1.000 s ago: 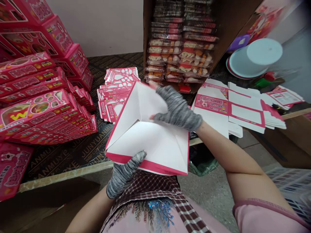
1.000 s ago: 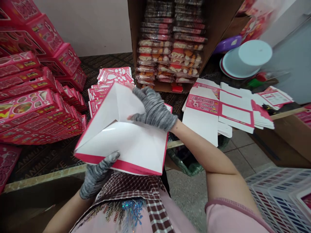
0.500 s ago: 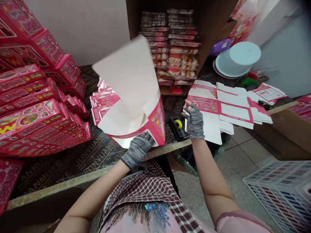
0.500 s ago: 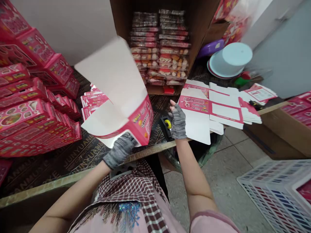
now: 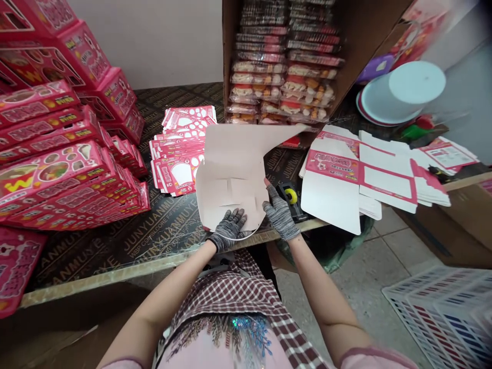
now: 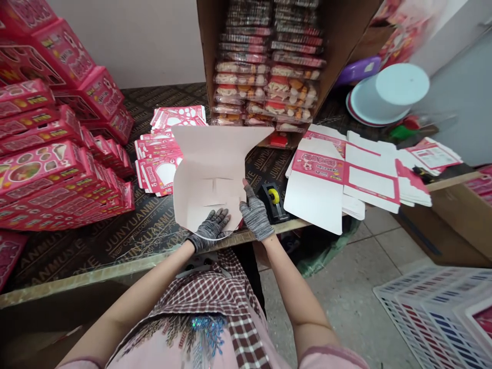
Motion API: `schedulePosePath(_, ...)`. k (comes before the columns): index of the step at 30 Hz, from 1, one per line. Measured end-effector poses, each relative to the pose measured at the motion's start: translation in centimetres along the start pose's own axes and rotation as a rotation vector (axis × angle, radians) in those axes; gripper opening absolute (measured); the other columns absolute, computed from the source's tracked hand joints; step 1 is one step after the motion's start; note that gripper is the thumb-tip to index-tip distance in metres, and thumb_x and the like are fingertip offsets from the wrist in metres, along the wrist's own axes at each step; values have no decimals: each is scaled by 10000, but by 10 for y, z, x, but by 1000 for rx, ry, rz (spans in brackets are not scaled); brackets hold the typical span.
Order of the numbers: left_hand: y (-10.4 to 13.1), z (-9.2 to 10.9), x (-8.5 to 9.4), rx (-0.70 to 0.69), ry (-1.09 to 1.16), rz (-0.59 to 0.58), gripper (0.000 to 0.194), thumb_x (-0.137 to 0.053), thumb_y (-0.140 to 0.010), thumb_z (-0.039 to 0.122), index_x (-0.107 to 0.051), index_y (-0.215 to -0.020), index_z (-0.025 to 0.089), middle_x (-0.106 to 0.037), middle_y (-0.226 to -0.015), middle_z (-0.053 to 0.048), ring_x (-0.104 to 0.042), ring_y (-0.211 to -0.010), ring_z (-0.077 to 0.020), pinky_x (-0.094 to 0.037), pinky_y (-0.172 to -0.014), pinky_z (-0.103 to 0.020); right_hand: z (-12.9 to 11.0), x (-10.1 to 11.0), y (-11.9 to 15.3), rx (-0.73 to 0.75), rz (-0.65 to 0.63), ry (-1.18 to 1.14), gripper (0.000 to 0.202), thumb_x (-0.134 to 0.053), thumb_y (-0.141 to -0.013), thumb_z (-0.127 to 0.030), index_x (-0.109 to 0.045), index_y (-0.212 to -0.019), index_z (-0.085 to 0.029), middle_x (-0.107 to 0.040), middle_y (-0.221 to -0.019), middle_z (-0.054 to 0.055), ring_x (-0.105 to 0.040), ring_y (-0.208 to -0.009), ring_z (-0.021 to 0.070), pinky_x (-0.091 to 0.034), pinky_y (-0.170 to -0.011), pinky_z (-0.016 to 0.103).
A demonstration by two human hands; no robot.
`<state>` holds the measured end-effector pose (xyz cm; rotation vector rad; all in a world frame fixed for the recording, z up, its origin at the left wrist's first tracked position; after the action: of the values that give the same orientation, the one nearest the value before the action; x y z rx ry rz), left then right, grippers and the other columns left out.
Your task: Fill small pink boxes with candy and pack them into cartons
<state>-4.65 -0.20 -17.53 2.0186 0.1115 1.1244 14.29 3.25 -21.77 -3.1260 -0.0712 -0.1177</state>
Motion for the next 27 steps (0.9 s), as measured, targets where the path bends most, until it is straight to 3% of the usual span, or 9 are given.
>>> schedulePosePath(2,-1,4,5,-18,18,14,646,-527,-1015,489,-491,-1528,98,-393,-1635,-211,-367,-1543,-322,-275,-1285,-519,-3,5,-5,-50,27,27,744,-343,-879,-198,-372,-1623,-178,-772,-991,93,-668,-670,233,-609,-752,415)
schedulePosePath(4,-6,7,14,-15,25,67,539,-481,-1034,466,-606,-1421,112,-494,-1576,-197,-441,-1500,-308,-257,-1293,-520,-8,9,-9,-45,62,51,735,-348,-870,-185,-435,-1600,-209,-777,-1002,98,-683,-702,251,-603,-808,446)
schedulePosePath(8,-17,-2,29,146,16,216,594,-448,-1036,457,-523,-1492,84,-399,-1629,-231,-329,-1555,-361,-187,-1292,-618,-15,15,-9,-31,76,100,698,-346,-892,-183,-488,-1573,-236,-783,-997,105,-728,-838,291,-601,-872,478)
schedulePosePath(10,-21,-7,24,199,24,151,717,-498,-1008,514,-440,-1545,43,-349,-1640,-270,-321,-1553,-391,-224,-1277,-621,-14,18,-8,-48,92,125,650,-351,-901,-185,-572,-1512,-207,-782,-953,108,-740,-889,288,-599,-902,468)
schedulePosePath(13,-21,-6,15,210,26,50,738,-462,-1018,546,-433,-1549,34,-337,-1645,-268,-340,-1544,-392,-241,-1277,-593,-9,26,-10,-63,191,184,596,-354,-895,-164,-675,-1397,-167,-789,-1009,124,-748,-1010,285,-573,-989,464)
schedulePosePath(18,-17,14,17,116,43,84,724,-458,-1019,572,-401,-1589,130,-314,-1683,-184,-244,-1593,-336,-166,-1306,-595,-4,24,-11,-30,384,180,543,-355,-869,-139,-744,-1246,-96,-731,-1279,191,-723,-1173,301,-547,-1072,476)
schedulePosePath(21,-24,11,20,166,50,115,750,-450,-1031,511,-320,-1609,51,-233,-1694,-245,-178,-1605,-368,-149,-1295,-629,-10,14,-9,3,389,196,543,-342,-878,-147,-751,-1235,-140,-726,-1302,164,-712,-1211,298,-544,-1086,502)
schedulePosePath(24,-34,3,19,240,84,45,805,-467,-1019,508,-318,-1575,-55,-240,-1663,-319,-212,-1583,-421,-156,-1289,-624,-19,11,-5,21,364,196,546,-331,-885,-148,-760,-1222,-172,-730,-1301,140,-696,-1244,300,-535,-1100,528)
schedulePosePath(27,-36,12,22,243,111,13,827,-497,-1007,510,-337,-1548,-95,-244,-1640,-359,-248,-1562,-456,-145,-1278,-655,-18,14,-3,63,345,199,533,-349,-886,-168,-769,-1213,-166,-726,-1303,150,-689,-1254,303,-537,-1105,521)
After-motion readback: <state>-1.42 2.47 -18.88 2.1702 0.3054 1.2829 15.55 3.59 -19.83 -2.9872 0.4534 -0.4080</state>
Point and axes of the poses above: each hand's wrist, its own y-axis away from the middle knuckle, its own x-axis out of the back of the hand, z = x × y, the point moved 5 cm from there along -y, towards the middle knuckle
